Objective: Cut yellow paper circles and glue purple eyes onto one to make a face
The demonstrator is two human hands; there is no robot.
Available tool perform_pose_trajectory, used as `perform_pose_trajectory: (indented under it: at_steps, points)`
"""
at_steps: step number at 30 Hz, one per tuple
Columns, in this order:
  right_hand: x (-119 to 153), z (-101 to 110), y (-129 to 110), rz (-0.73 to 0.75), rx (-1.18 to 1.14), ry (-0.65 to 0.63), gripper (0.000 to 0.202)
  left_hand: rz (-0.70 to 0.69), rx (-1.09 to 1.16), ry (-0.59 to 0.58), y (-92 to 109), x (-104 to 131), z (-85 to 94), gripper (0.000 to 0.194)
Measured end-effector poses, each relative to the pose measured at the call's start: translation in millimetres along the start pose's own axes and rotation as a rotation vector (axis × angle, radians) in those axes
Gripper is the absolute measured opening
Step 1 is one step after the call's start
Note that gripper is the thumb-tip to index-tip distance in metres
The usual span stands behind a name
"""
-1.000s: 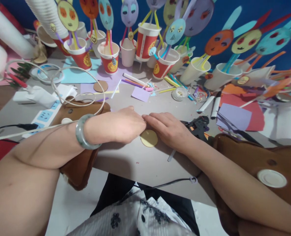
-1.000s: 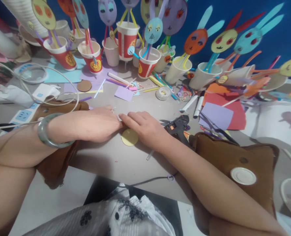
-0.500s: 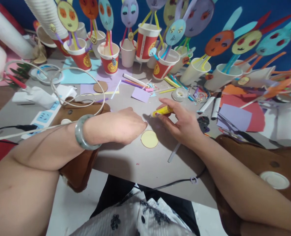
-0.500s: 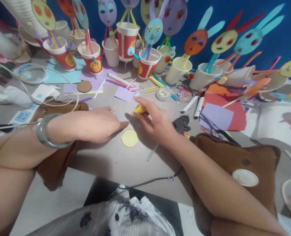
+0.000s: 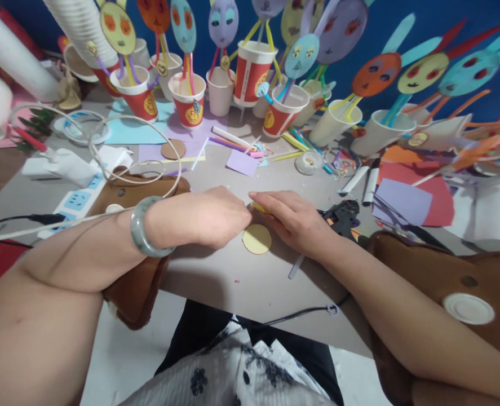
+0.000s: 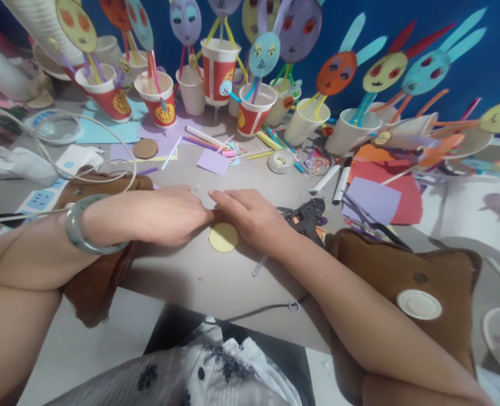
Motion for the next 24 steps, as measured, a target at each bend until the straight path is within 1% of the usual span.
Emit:
perform_pose_trajectory:
  at_steps: [4, 8, 10, 12, 15, 17, 20, 22, 24]
  points:
    - [1.0, 0.3, 2.4, -0.005, 0.037, 0.034, 0.04, 0.017, 0.005, -0.033, -0.2, 1.5, 0.0, 0.022]
    - [3.3, 5.4, 7.0, -0.11, 0.014, 0.129, 0.043, 0.016, 0.013, 0.012, 0.1, 5.0, 0.8, 0.03]
    - [3.5, 7.9, 7.6, -0.145, -0.016, 0.142, 0.044, 0.018, 0.012, 0.017, 0.3, 6.4, 1.4, 0.034]
    - [2.8, 8.4, 6.3, -0.119, -0.039, 0.113, 0.041, 0.02, 0.007, 0.005, 0.6, 6.7, 2.1, 0.034]
    - [0.8, 5.6, 2.8, -0.039, -0.048, 0.068, 0.037, 0.012, 0.0, -0.016, 0.9, 5.4, 2.2, 0.03]
    - [-0.2, 2.7, 1.1, 0.014, -0.039, 0.058, 0.037, 0.01, 0.003, -0.021, 0.6, 4.1, 0.9, 0.029]
    - [-0.7, 0.6, 0.8, 0.084, 0.019, 0.07, 0.04, 0.003, 0.004, 0.004, -0.6, 2.6, -1.9, 0.03]
    - [0.1, 1.7, 2.0, 0.095, 0.064, 0.094, 0.043, -0.005, -0.002, 0.01, -1.5, 1.9, -3.6, 0.03]
    - [1.1, 4.3, 3.5, 0.061, 0.079, 0.116, 0.046, -0.001, -0.005, 0.003, -2.1, 1.4, -4.6, 0.031]
Point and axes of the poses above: each hand's wrist, its own x-axis away from the middle knuckle, its own z-axis out of the back of the hand, y = z × x, the point moved 1 cm from there along -x, towards the middle knuckle, and after that the axes turned 8 degrees about -x, right-handed, at the moved point
